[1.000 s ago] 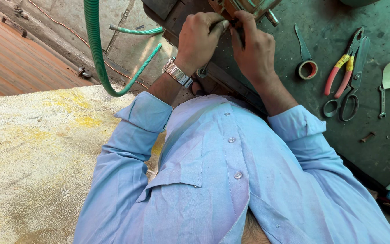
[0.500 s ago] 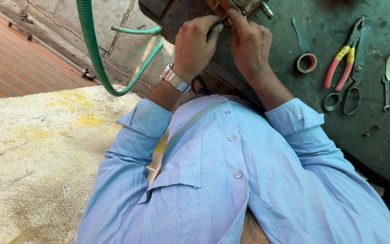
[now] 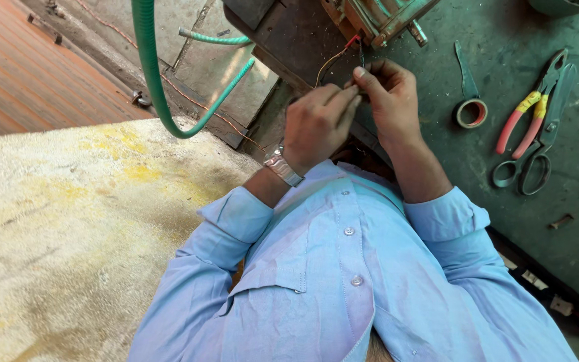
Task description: The person works on the wiring of a small electric motor, stripping wire ends, twisting connections, and wrapping them with electrical tape. The person uses pliers and tape to secure the connections on the motor's terminal block.
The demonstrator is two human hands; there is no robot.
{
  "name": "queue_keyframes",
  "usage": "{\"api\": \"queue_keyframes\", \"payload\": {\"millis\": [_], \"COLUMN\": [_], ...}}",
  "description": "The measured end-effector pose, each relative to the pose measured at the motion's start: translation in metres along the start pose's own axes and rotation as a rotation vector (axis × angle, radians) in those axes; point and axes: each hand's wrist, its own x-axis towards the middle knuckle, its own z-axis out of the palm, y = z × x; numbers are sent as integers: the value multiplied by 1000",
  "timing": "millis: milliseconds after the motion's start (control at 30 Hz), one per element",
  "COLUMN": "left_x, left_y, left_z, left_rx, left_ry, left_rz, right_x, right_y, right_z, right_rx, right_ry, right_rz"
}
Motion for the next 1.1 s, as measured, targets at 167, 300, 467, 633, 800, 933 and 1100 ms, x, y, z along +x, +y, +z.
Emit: {"api": "queue_keyframes", "payload": {"millis": [167,300,467,633,800,933,1100], "left_x": [29,53,62,67,70,66,65], "left_y": [-45,-78,-102,-120,-128,-130,-128], "left_z": [-10,-2,0,-1,-4,-3,2], "left_rx": [-42,-163,-508,-917,-846,-807,-985], "left_ry": [136,-47,-312,-617,-611,-563,-613], "left_rz": [-38,-64,-183,-507,-384,-341,-471], "right_x": [1,4,8,12,16,12,10], "right_y": [10,15,14,12,11,17,18], "right_z": [-10,-6,15,37,49,46,39], "right_rx": [-124,-262,-270,-135,-74,-164,-141], "right_ry": [123,173,209,92,151,151,111], "right_rz": [-34,-114,-1,40,17,-41,28]}}
